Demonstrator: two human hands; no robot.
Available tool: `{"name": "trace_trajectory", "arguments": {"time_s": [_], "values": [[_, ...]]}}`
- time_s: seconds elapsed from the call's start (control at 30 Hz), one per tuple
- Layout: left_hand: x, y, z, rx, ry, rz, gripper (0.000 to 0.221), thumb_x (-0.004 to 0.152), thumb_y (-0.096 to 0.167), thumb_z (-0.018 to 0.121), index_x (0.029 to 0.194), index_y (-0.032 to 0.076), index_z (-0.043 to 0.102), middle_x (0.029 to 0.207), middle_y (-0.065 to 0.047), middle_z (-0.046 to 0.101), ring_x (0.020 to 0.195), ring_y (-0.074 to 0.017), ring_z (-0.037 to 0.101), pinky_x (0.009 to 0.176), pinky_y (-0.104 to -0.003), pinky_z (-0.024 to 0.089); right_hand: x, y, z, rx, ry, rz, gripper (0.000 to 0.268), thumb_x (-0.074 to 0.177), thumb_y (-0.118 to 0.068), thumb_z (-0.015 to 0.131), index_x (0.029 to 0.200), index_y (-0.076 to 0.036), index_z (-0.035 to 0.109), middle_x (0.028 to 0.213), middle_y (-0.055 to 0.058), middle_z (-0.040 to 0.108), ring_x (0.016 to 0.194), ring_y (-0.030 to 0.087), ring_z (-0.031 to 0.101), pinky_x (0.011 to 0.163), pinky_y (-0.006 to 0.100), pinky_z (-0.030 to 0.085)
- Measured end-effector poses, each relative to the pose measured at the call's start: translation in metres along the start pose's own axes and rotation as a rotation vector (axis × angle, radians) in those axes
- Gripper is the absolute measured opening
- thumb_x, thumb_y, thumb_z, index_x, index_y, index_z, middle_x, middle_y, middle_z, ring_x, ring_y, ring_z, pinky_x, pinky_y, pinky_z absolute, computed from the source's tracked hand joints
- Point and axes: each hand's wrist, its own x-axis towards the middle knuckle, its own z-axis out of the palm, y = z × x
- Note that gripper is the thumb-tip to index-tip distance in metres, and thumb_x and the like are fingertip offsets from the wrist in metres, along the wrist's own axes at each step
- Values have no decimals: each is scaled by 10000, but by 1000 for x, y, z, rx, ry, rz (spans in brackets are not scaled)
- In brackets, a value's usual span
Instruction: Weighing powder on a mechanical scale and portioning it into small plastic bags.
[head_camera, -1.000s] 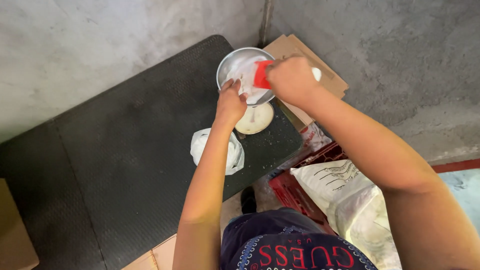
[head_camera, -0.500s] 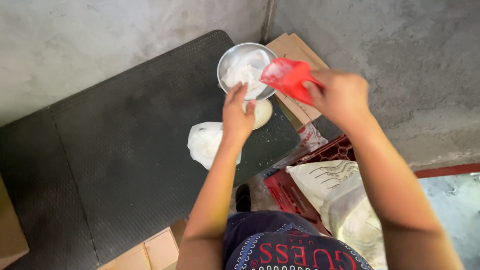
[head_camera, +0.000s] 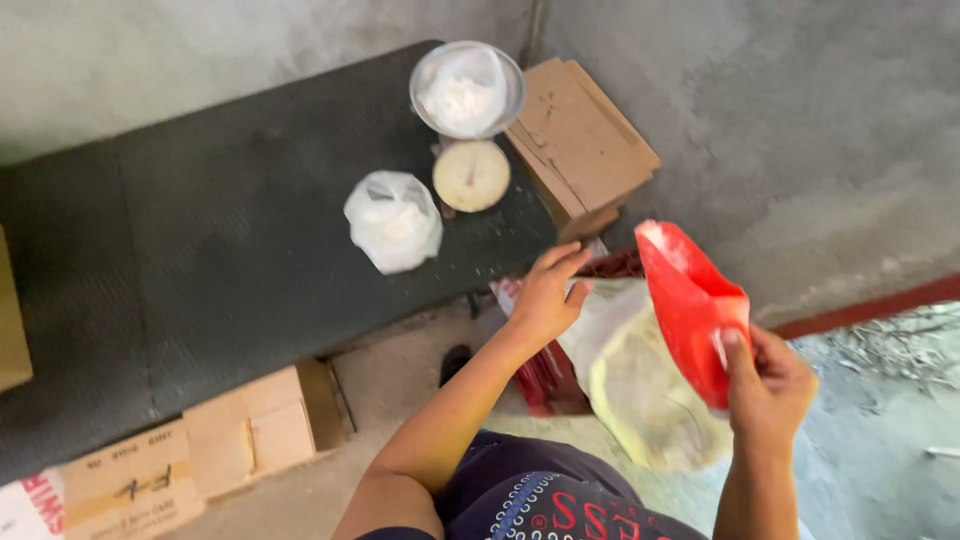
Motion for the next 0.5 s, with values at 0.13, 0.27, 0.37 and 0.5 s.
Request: {"name": "trace_trajectory", "arguments": {"time_s": [0.13, 0.27, 0.37, 0.5], "values": [[-54, 23, 30, -6, -75, -4, 444, 919, 153, 734, 1341, 39, 654, 1435, -184, 589, 1325, -391, 552, 1075, -435, 467, -51, 52, -62, 123, 54, 40, 230, 1041, -144, 771, 1164, 50, 751, 915, -19, 678, 776, 24, 555, 709, 182, 449], [-82, 49, 43, 8, -66, -24, 464, 886, 160, 733, 1327, 35, 658, 1407, -182, 604, 1304, -371, 572, 1087, -429, 480, -71, 100, -93, 38, 60, 216, 237, 1007, -187, 753, 1123, 20, 764, 873, -4, 709, 698, 44, 577, 620, 207, 454], [-94, 59, 52, 41, -82, -23, 459, 880, 154, 729, 1315, 25, 661, 1411, -187, 598, 1304, -375, 565, 1087, -433, 473, -68, 120, -88, -247, -85, 226, 284, 959, -266, 756, 1111, -27, 775, 826, 66, 731, 675, 119, 631, 613, 289, 493], [-112, 82, 45, 48, -137, 54, 441, 913, 150, 717, 1330, 20, 657, 1442, -199, 582, 1317, -383, 553, 1096, -427, 473, -71, 166, -54, -508, -290, 92, 299, 930, -253, 733, 1176, -87, 761, 846, 163, 751, 731, 283, 725, 707, 398, 553]]}}
